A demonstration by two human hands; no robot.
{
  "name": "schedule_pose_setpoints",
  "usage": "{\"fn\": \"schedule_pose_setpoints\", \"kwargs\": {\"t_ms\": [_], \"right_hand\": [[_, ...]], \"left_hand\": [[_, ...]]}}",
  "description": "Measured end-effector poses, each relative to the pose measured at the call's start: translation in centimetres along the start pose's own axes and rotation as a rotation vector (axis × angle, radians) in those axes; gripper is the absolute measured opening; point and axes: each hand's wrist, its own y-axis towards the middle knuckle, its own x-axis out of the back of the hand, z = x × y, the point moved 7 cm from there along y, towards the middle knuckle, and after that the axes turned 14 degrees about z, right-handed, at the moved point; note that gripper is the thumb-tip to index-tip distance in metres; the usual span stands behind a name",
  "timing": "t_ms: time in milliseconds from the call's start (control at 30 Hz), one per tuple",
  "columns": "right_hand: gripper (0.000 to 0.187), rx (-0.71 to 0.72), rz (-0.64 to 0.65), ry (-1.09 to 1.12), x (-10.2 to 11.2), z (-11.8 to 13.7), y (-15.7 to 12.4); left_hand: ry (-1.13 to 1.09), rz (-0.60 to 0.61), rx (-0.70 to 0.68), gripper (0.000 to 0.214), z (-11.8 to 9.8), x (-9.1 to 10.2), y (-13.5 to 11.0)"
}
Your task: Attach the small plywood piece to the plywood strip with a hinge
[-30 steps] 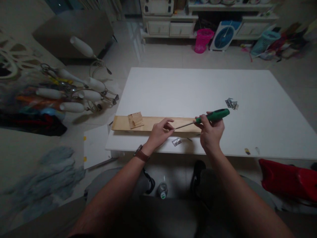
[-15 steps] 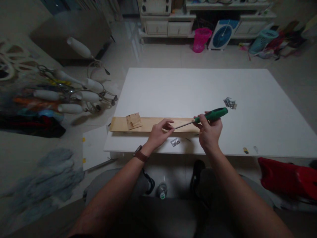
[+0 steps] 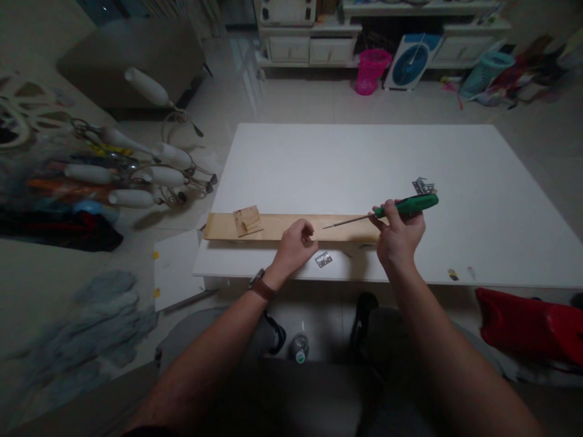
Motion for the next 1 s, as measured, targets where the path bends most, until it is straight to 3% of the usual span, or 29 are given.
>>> {"fn": "schedule_pose_setpoints", "kwargs": {"t_ms": [100,167,233,433,600,733,900,1000], "right_hand": [[0.062,0.036,-0.048,-0.019,1.1,0.6,0.9],[0.063,0.042,-0.065,-0.034,1.6,0.8,1.3],[0.064,0.045,-0.066,-0.049,1.9,0.9,1.4],[0.063,0.056,-0.042,-0.038,1.9,1.4,1.4],[0.061,0.052,-0.031,-0.032,1.7,1.7,1.3],[0.058,0.059,-0.015,-0.028,1.4,2.0,1.0],[0.058,0.083,-0.007,-0.004,0.2,2.3,0.3],[0.06,0.083,-0.008,0.021,-0.8,2.1,-0.3]], "left_hand": [[0.205,0.248,-0.033,0.009,-0.6,-3.4,-1.5],[0.368,0.405,-0.091,0.023,-0.9,-5.8,-3.0],[0.473,0.486,-0.124,0.04,-0.7,-7.4,-4.2],[0.641,0.473,-0.172,0.022,0.8,-8.8,-6.1],[0.642,0.419,-0.275,0.026,1.4,-8.9,-8.1],[0.438,0.325,-0.211,0.023,1.8,-7.0,-7.8],[0.011,-0.017,0.045,0.009,2.4,-0.2,-4.2],[-0.062,-0.135,0.114,0.007,2.8,3.5,-2.2]]}}
